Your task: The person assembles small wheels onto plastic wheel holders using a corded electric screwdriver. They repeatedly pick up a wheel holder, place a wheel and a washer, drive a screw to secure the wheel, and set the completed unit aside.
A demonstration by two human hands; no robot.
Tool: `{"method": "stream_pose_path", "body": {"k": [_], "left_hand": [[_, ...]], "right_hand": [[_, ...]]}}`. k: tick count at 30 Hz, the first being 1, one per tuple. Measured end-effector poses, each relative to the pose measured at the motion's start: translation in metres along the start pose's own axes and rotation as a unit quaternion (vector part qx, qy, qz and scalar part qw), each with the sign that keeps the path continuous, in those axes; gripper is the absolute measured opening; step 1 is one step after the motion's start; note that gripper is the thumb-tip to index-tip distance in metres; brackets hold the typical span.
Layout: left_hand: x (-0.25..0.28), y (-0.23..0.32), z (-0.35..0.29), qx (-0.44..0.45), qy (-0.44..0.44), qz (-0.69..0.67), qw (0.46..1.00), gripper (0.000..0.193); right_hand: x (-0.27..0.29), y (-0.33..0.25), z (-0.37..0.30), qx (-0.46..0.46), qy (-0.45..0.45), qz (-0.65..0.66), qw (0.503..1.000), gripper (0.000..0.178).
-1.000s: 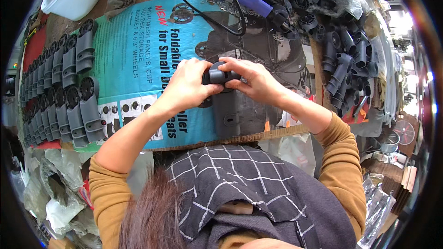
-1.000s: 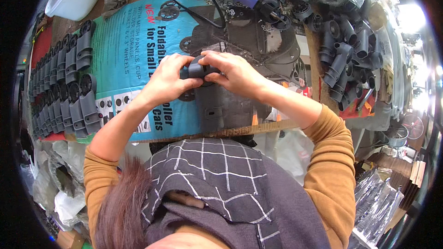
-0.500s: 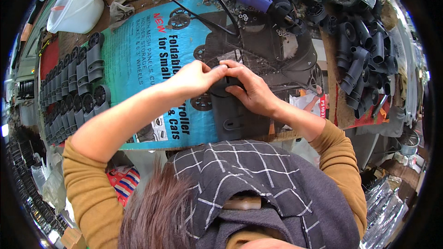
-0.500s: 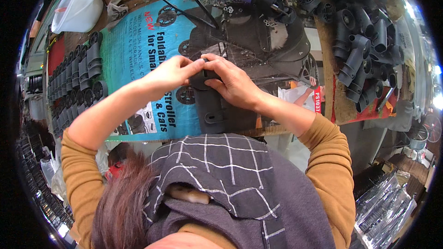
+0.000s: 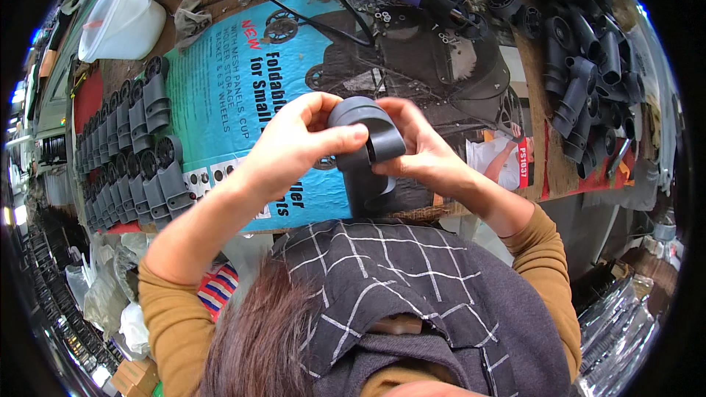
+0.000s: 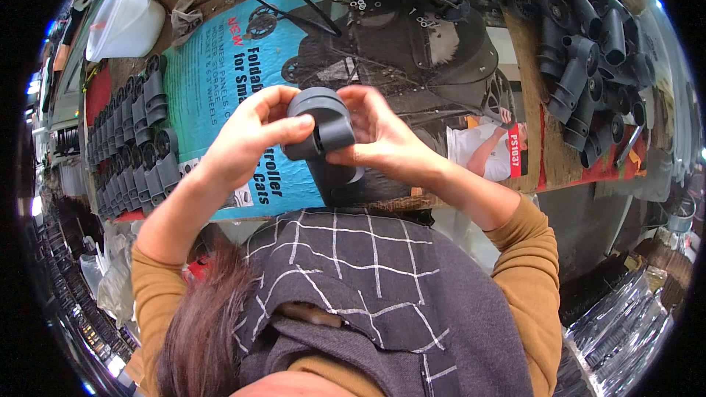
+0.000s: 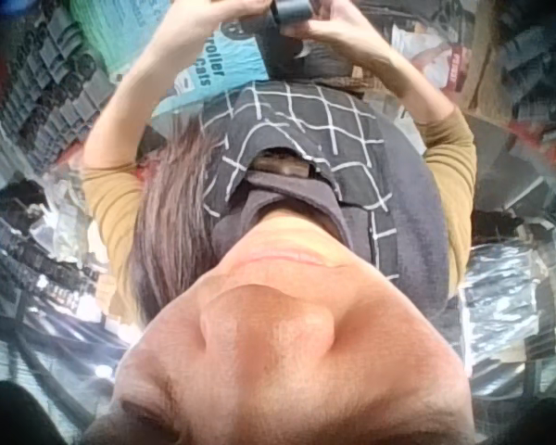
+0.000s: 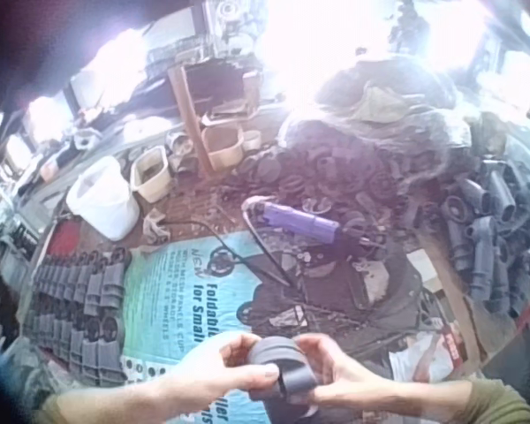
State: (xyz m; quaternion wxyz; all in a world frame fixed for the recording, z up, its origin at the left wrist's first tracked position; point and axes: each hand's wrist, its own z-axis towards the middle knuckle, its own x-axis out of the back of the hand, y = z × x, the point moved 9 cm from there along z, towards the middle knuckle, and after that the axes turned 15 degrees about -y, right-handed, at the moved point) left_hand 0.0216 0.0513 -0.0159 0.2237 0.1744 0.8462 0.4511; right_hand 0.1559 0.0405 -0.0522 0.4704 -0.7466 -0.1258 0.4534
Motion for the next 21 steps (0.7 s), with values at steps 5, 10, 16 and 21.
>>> {"method": "stream_pose_path", "body": {"k": [5, 10, 16, 21], "left_hand": [[-0.014, 0.023, -0.028, -0.140, 0.001, 0.052, 0.989, 0.053], [-0.019, 0.029, -0.048, -0.236, 0.024, 0.128, 0.963, 0.055], [-0.018, 0.026, -0.046, -0.286, -0.001, 0.170, 0.943, 0.058], [0.005, -0.028, -0.023, -0.129, 0.091, 0.233, 0.960, 0.079]], "right_hand": [[-0.023, -0.020, -0.006, -0.009, -0.042, -0.035, 0.998, 0.069], [-0.037, -0.045, -0.009, 0.022, -0.033, -0.151, 0.988, 0.054], [-0.038, -0.059, -0.019, 0.004, 0.036, -0.446, 0.894, 0.040], [-0.060, -0.040, 0.012, 0.109, 0.173, -0.858, 0.472, 0.047]]}}
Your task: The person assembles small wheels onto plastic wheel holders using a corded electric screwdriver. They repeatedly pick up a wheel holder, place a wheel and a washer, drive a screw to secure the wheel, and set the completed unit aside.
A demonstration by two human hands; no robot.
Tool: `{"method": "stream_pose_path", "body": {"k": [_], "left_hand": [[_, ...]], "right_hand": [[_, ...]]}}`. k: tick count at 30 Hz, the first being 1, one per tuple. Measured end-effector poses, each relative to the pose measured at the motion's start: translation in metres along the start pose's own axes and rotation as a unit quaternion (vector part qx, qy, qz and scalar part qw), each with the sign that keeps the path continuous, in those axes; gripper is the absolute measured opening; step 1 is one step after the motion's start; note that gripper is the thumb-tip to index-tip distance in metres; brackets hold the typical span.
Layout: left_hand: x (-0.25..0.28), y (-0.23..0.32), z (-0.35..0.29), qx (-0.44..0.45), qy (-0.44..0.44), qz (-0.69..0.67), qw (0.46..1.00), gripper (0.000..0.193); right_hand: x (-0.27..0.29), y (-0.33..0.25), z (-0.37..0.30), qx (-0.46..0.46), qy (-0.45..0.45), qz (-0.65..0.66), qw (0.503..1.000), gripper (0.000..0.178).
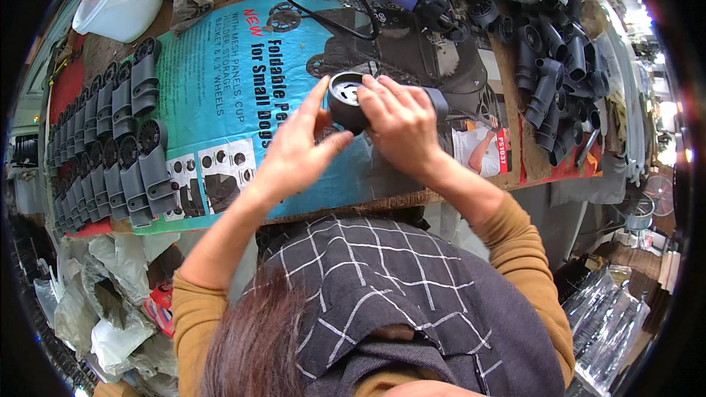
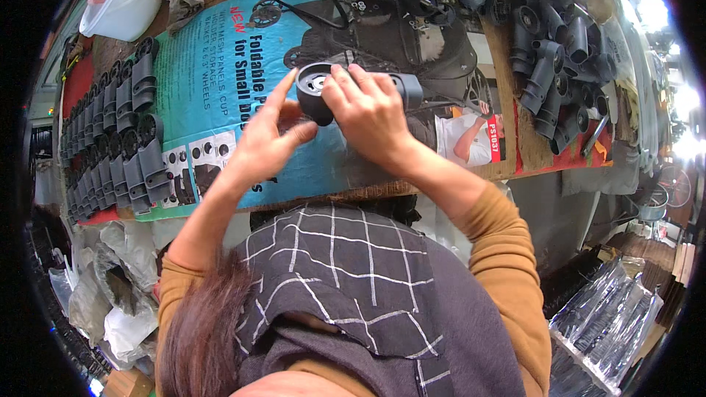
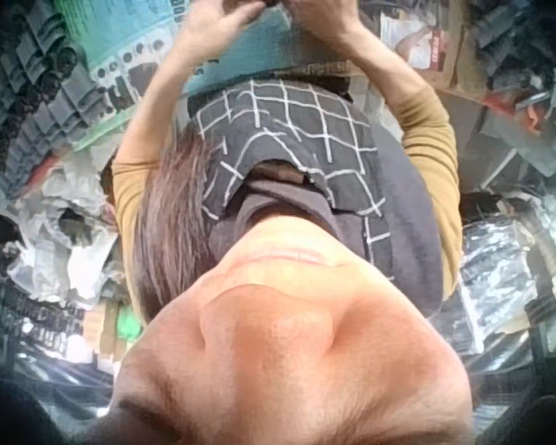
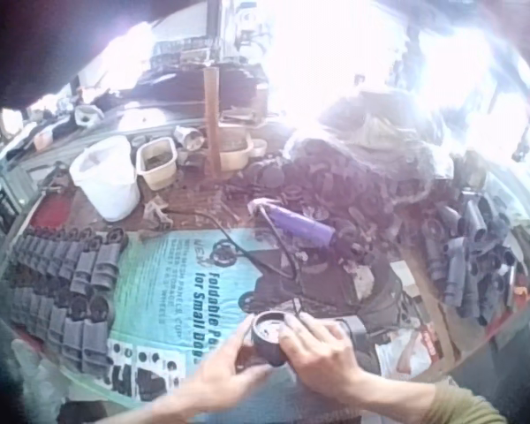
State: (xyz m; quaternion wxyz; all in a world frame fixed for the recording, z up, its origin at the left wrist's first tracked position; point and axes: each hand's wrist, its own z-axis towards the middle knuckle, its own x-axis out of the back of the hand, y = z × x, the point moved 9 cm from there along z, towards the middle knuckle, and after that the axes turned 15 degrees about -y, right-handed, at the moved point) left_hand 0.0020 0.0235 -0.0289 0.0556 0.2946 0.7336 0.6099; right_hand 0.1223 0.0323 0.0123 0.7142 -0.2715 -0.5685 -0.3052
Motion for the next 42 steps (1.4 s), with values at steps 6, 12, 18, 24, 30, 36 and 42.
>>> {"method": "stream_pose_path", "body": {"k": [6, 12, 18, 24, 30, 36, 42], "left_hand": [[-0.009, -0.024, 0.009, -0.101, 0.143, -0.086, 0.981, 0.084], [0.004, -0.014, 0.028, -0.149, 0.197, 0.082, 0.965, 0.062], [0.003, -0.009, 0.028, -0.138, 0.167, 0.091, 0.972, 0.064], [0.002, -0.011, 0.036, -0.096, 0.127, 0.018, 0.987, 0.055], [0.003, -0.004, 0.033, -0.117, 0.162, 0.031, 0.979, 0.048], [0.004, -0.007, 0.033, -0.112, 0.163, 0.018, 0.980, 0.049], [0.003, -0.008, 0.033, -0.108, 0.159, 0.021, 0.981, 0.049]], "right_hand": [[-0.014, -0.049, -0.007, -0.030, 0.042, -0.127, 0.991, 0.029], [-0.012, 0.011, -0.006, -0.082, 0.042, 0.297, 0.950, 0.018], [-0.088, 0.046, -0.003, -0.227, -0.135, 0.678, 0.686, 0.026], [-0.074, 0.087, 0.012, -0.210, -0.138, 0.588, 0.769, 0.019], [-0.043, 0.162, 0.066, -0.171, 0.010, 0.107, 0.979, 0.012], [-0.064, 0.163, 0.073, -0.165, -0.025, 0.045, 0.985, 0.012], [-0.061, 0.165, 0.075, -0.173, -0.077, 0.055, 0.980, 0.012]]}}
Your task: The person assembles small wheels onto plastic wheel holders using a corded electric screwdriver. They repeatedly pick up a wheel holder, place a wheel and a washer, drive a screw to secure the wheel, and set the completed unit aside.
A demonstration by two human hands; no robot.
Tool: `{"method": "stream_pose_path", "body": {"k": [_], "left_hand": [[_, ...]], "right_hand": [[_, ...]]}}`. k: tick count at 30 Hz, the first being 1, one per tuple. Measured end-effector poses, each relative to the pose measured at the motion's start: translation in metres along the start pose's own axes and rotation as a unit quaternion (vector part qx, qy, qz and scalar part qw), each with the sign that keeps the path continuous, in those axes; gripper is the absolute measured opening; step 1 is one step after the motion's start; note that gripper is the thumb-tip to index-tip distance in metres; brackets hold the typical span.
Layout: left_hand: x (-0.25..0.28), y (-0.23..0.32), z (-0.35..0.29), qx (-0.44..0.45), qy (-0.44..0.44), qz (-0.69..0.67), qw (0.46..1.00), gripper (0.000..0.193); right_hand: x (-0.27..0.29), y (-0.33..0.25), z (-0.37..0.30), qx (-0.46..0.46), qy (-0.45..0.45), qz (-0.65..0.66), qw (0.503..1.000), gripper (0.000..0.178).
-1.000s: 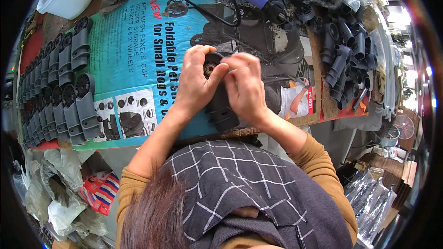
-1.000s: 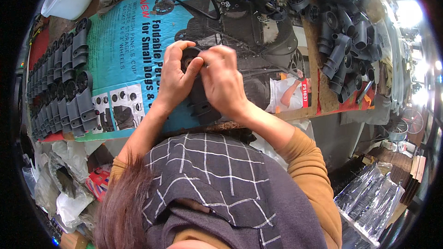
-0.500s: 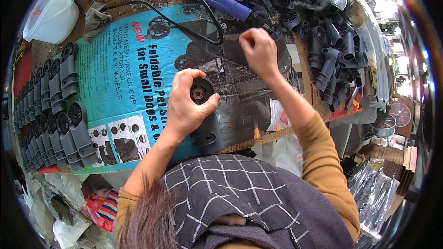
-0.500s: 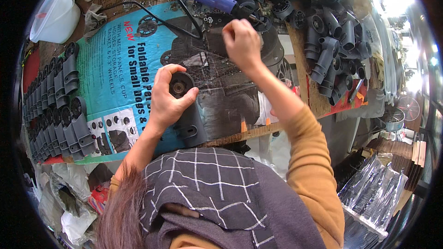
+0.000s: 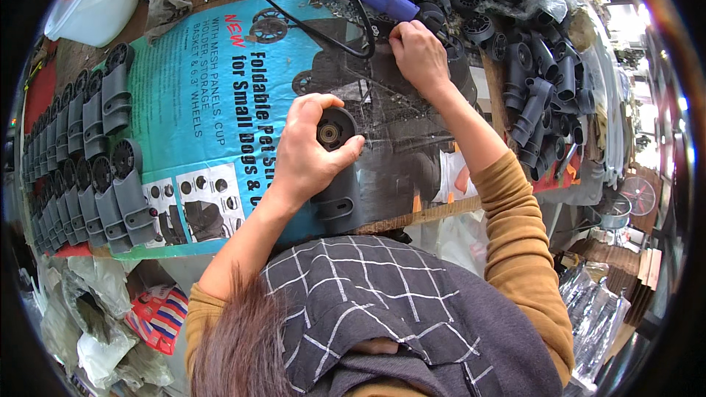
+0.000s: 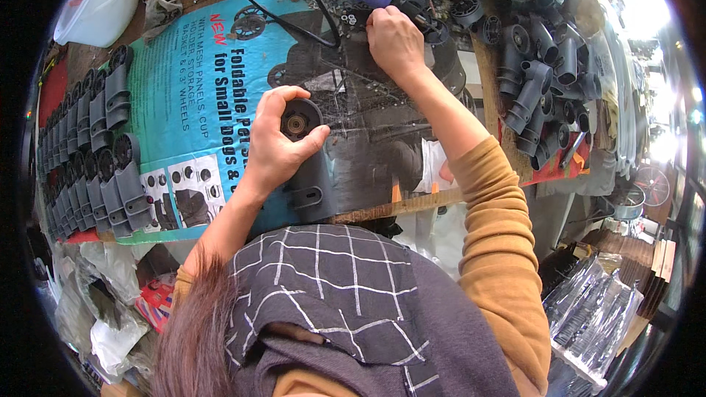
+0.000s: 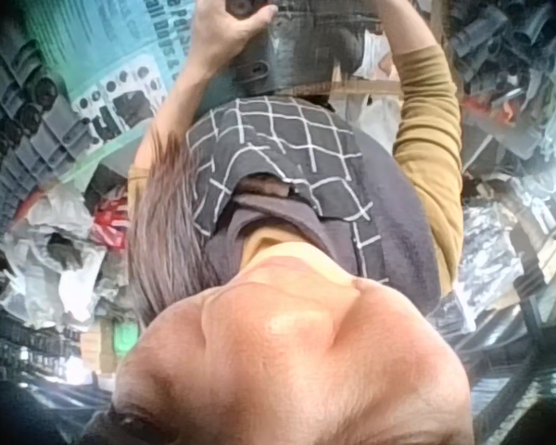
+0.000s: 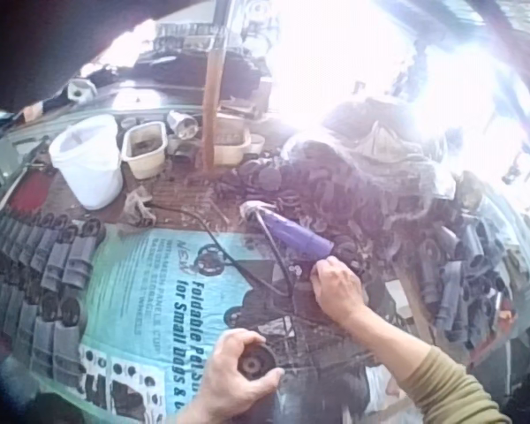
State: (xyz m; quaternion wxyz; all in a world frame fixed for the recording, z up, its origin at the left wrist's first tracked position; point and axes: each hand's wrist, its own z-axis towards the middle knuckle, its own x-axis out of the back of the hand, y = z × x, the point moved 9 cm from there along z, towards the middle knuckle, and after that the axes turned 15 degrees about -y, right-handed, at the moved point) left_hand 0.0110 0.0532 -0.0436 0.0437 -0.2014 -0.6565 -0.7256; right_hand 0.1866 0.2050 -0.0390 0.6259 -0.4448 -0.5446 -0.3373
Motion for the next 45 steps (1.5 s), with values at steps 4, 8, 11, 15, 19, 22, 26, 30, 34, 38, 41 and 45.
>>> {"method": "stream_pose_path", "body": {"k": [4, 8, 11, 15, 19, 22, 26, 30, 34, 38, 41, 45], "left_hand": [[0.000, -0.001, -0.001, 0.008, -0.001, -0.014, 1.000, 0.050], [0.002, 0.003, -0.002, -0.014, 0.013, 0.003, 1.000, 0.049], [0.002, 0.001, -0.001, -0.017, 0.013, -0.002, 1.000, 0.049], [0.002, 0.003, -0.003, -0.036, 0.017, 0.016, 0.999, 0.052], [0.000, -0.005, -0.005, -0.005, 0.019, -0.006, 1.000, 0.061], [0.000, -0.005, -0.004, -0.010, 0.024, -0.003, 1.000, 0.061], [0.001, -0.005, -0.004, -0.017, 0.035, 0.001, 0.999, 0.060], [0.000, -0.007, -0.004, -0.003, 0.025, -0.013, 1.000, 0.058], [-0.001, -0.003, -0.003, -0.018, 0.016, 0.017, 1.000, 0.057], [0.000, -0.001, -0.001, -0.032, 0.024, 0.035, 0.999, 0.055], [-0.001, -0.002, -0.002, -0.034, 0.029, 0.031, 0.999, 0.056], [-0.001, -0.002, -0.004, -0.027, 0.029, 0.009, 0.999, 0.054]], "right_hand": [[0.006, -0.004, -0.002, 0.030, 0.034, 0.038, 0.998, 0.013], [-0.005, 0.001, 0.005, 0.016, 0.008, 0.003, 1.000, 0.012], [-0.002, -0.001, 0.010, 0.007, -0.013, 0.002, 1.000, 0.013], [0.025, -0.032, -0.013, 0.021, -0.002, 0.121, 0.992, 0.013], [0.016, -0.087, -0.072, 0.057, -0.127, 0.326, 0.935, 0.013], [-0.001, -0.107, -0.085, 0.047, -0.205, 0.339, 0.917, 0.014], [-0.004, -0.114, -0.086, 0.044, -0.192, 0.318, 0.927, 0.013], [0.017, -0.099, -0.082, 0.044, -0.129, 0.330, 0.934, 0.009], [0.046, -0.051, -0.053, 0.020, 0.011, 0.165, 0.986, 0.010], [0.018, -0.029, -0.013, 0.077, 0.036, 0.081, 0.993, 0.011], [-0.009, -0.033, 0.002, 0.082, -0.025, 0.058, 0.995, 0.010], [0.011, -0.039, -0.006, 0.028, -0.043, 0.112, 0.992, 0.011]]}}
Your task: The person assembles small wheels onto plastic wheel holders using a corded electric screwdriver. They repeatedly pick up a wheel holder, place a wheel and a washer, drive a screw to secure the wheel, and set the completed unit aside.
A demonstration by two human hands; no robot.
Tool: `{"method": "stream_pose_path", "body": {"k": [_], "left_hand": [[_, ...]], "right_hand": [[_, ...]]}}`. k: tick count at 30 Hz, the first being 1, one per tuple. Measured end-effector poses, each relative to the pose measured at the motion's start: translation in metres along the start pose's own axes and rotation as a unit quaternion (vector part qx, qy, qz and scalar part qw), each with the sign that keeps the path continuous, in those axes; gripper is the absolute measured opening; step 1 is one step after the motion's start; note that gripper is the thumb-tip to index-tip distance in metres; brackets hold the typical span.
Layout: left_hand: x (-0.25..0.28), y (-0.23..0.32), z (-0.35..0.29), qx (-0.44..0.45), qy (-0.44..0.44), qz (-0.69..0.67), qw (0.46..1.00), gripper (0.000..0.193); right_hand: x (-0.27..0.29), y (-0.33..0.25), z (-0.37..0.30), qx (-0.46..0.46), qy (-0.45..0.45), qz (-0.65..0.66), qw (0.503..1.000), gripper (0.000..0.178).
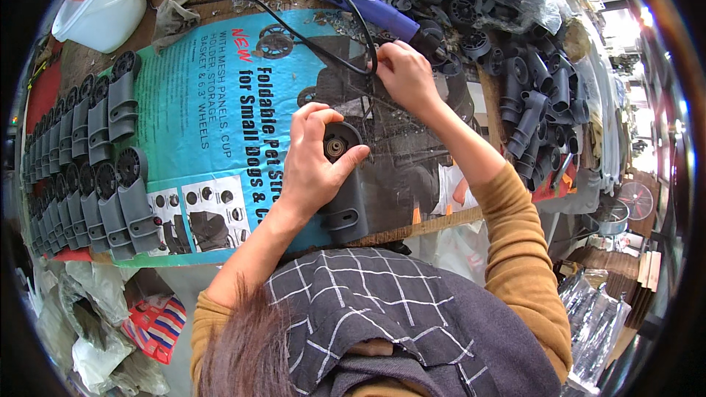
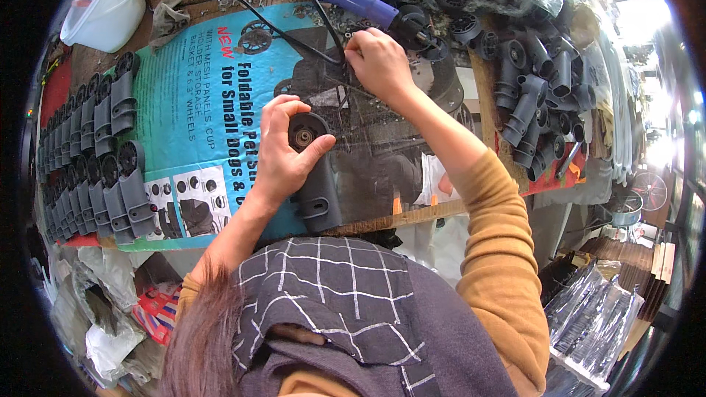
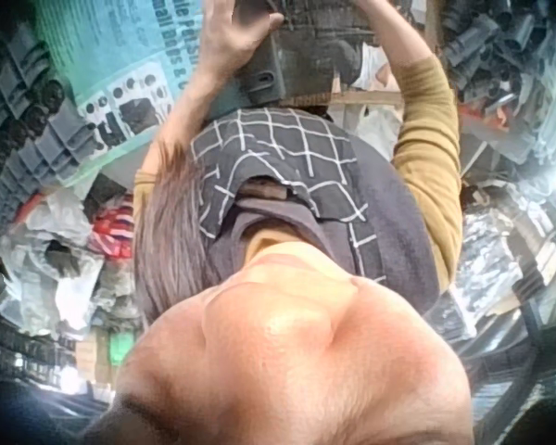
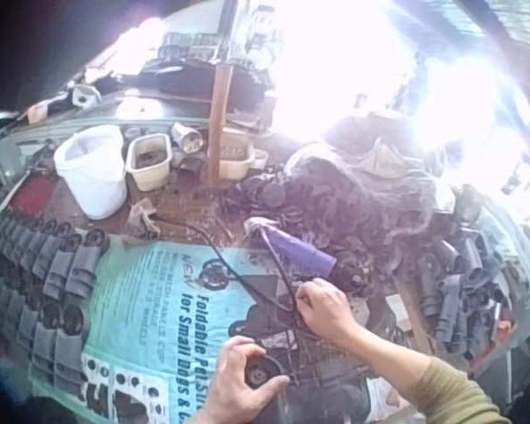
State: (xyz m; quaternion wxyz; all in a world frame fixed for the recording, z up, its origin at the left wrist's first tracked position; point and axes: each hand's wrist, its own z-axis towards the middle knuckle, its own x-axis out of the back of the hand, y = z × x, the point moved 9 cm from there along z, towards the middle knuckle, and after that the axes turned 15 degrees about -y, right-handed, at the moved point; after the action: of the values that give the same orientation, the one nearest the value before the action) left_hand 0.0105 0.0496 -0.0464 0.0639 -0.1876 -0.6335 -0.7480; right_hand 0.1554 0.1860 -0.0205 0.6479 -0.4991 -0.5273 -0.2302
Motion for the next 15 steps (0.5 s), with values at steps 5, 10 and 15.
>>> {"method": "stream_pose_path", "body": {"k": [5, 10, 15], "left_hand": [[0.005, 0.019, -0.008, -0.072, 0.056, 0.058, 0.994, 0.038], [-0.002, 0.016, -0.005, -0.070, 0.028, 0.053, 0.996, 0.014], [-0.002, 0.014, -0.006, -0.070, 0.032, 0.028, 0.997, 0.016]], "right_hand": [[0.008, -0.026, -0.063, -0.013, -0.090, 0.266, 0.960, 0.013], [-0.013, -0.055, -0.078, 0.010, -0.127, 0.252, 0.959, 0.020], [0.065, -0.004, 0.007, 0.007, 0.142, 0.023, 0.990, 0.017]]}}
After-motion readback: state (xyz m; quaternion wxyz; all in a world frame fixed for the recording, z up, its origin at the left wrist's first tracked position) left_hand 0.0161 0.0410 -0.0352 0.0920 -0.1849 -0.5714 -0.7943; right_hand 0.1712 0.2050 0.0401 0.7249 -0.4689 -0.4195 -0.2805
